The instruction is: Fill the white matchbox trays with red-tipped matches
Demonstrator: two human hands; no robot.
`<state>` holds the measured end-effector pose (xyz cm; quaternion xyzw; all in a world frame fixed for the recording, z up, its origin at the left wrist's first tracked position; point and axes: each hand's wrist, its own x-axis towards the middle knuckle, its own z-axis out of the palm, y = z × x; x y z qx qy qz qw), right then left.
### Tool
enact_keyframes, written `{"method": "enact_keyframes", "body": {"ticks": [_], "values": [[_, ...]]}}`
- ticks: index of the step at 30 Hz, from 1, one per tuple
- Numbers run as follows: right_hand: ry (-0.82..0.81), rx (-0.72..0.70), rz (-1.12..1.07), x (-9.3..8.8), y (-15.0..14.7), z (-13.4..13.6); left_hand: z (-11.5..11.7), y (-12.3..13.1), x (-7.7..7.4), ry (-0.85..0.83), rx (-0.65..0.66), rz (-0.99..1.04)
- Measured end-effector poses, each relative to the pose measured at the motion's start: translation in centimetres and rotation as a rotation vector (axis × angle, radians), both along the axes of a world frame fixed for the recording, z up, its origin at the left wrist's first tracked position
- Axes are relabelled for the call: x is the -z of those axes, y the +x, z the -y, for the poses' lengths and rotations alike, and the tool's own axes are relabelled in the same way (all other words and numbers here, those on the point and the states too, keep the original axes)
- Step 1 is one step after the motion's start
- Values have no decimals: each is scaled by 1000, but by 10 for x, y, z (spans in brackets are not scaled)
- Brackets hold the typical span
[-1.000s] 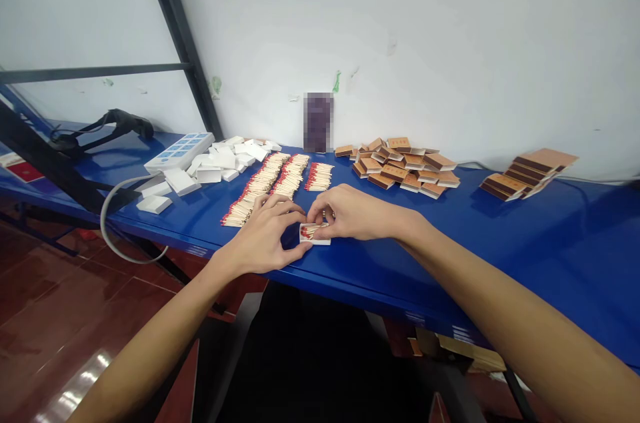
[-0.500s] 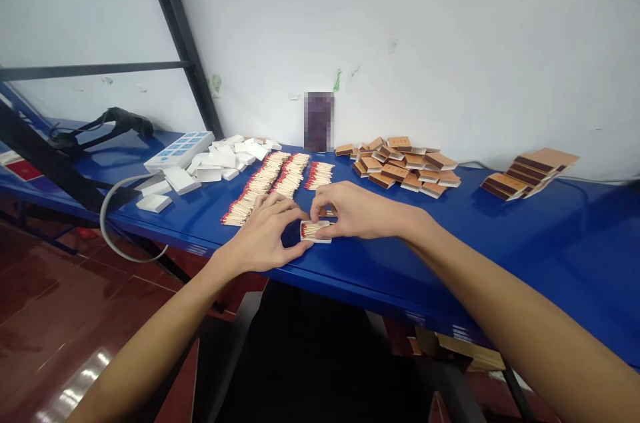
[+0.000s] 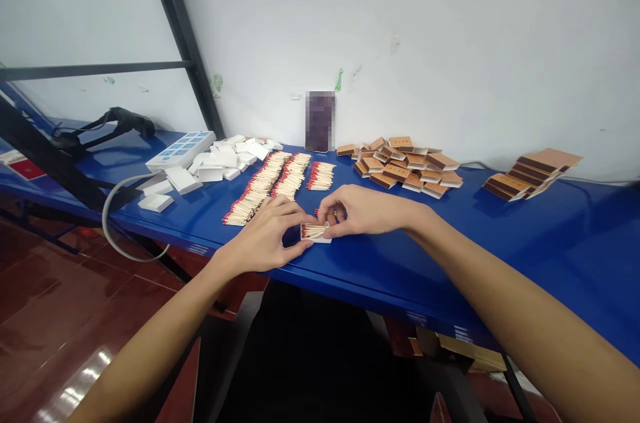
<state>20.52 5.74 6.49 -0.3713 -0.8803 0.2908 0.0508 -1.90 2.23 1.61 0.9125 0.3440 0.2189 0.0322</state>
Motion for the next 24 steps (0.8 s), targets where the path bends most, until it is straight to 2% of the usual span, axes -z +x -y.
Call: {"method": "enact_keyframes", "body": {"ticks": [4,9,18,24], "values": [[-65,17,-21,-3,0,1,0,-1,-1,3,12,-9],[-52,36,-25,-4,0,1,0,-1,0,16,43,5],[-97,80,-28,-3,-1,3,-1,-1,1,7,18,4],[28,42,1,0,-6,6,-1,-1,1,44,21,-2]]}}
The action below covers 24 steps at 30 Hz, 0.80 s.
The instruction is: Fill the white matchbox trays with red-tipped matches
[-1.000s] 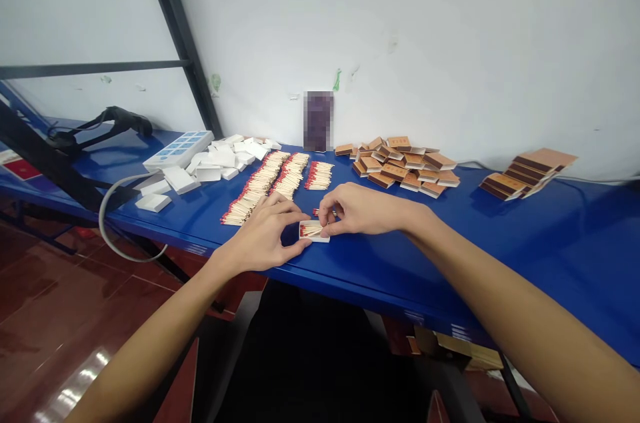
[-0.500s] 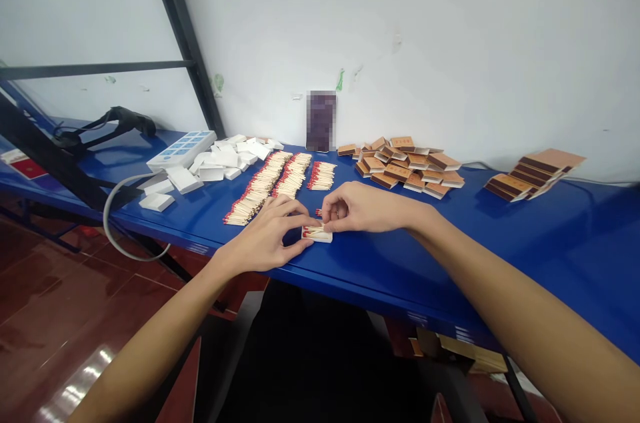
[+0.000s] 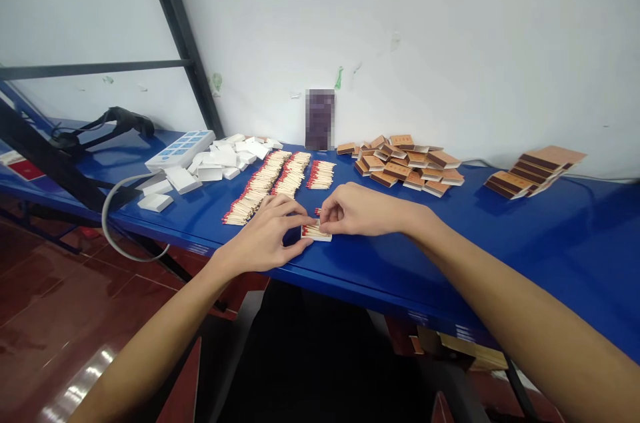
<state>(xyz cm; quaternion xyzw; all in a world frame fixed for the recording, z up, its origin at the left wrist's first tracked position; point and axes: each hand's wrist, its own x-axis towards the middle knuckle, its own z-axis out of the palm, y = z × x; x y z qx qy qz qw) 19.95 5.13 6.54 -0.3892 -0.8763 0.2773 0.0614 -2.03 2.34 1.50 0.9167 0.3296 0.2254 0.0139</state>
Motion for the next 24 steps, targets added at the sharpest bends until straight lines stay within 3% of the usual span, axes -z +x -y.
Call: {"method": "enact_keyframes", "body": {"ticks": [5,10,14,18,21,24], "values": [[132,-93,34,2,-3,2,0,0,-1,20,30,21],[102,-118,24,2,-3,5,0,1,0,33,17,18],[100,-81,8,-3,-2,6,0,1,1,52,16,26],[233,25,12,-3,5,-2,0,1,1,66,24,31],[367,17,80,4,11,-14,-1,1,1,64,38,34],[363,-19,117,9,15,-21,-2,0,1,51,43,32]]}}
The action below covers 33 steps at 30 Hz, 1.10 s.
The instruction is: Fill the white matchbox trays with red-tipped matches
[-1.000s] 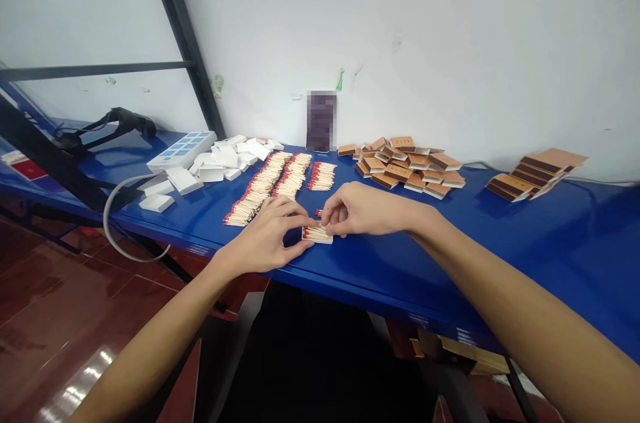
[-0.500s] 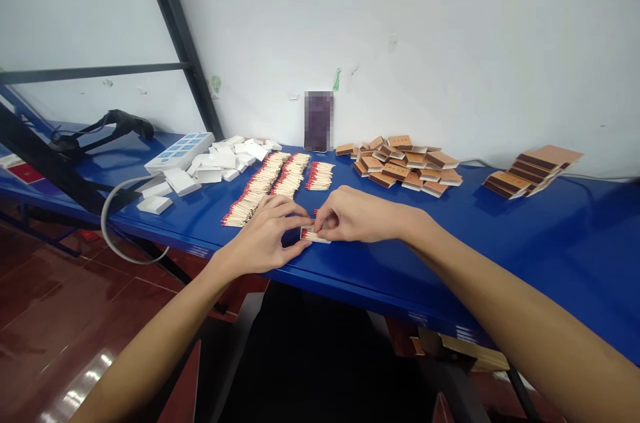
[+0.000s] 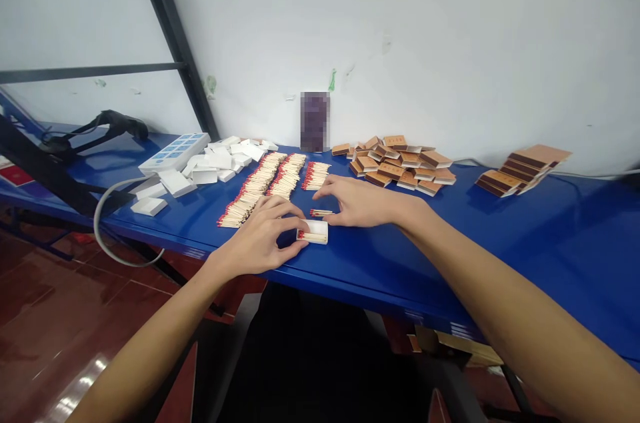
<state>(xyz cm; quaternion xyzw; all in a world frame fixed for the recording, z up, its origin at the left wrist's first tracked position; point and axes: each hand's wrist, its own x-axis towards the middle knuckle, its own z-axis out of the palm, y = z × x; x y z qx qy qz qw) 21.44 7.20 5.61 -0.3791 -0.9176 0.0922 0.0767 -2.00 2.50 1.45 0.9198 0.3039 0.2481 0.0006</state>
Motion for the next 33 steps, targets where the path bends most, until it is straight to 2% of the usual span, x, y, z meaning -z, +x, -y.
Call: {"method": "enact_keyframes", "body": {"ticks": [10,15,25,33], "values": [[-104,54,23,0,-5,0,-1,0,0,-67,117,7],[-192,86,-32,5,-2,-6,-1,0,0,-69,107,12],[-211,99,-19,8,-1,-11,-1,1,1,-17,12,18],[-221,60,-30,10,3,-13,0,1,0,-33,15,16]]}}
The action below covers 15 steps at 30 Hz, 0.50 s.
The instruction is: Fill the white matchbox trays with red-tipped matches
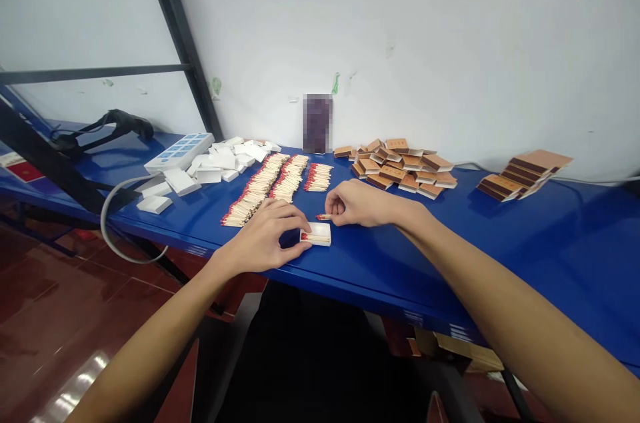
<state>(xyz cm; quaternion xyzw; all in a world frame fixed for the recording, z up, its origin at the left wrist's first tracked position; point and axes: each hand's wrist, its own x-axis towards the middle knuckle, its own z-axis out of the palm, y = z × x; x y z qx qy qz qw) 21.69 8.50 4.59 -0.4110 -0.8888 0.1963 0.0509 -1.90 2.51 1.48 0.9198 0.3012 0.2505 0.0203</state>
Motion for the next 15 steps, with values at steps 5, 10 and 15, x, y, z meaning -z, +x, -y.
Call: {"method": "enact_keyframes", "body": {"ticks": [5,10,15], "values": [[-27,28,21,-4,-5,4,0,0,0,-7,-5,-6],[23,33,31,-5,-9,7,0,0,1,-8,-25,-13],[12,89,-5,-14,-8,12,0,0,0,-17,-91,12]]}}
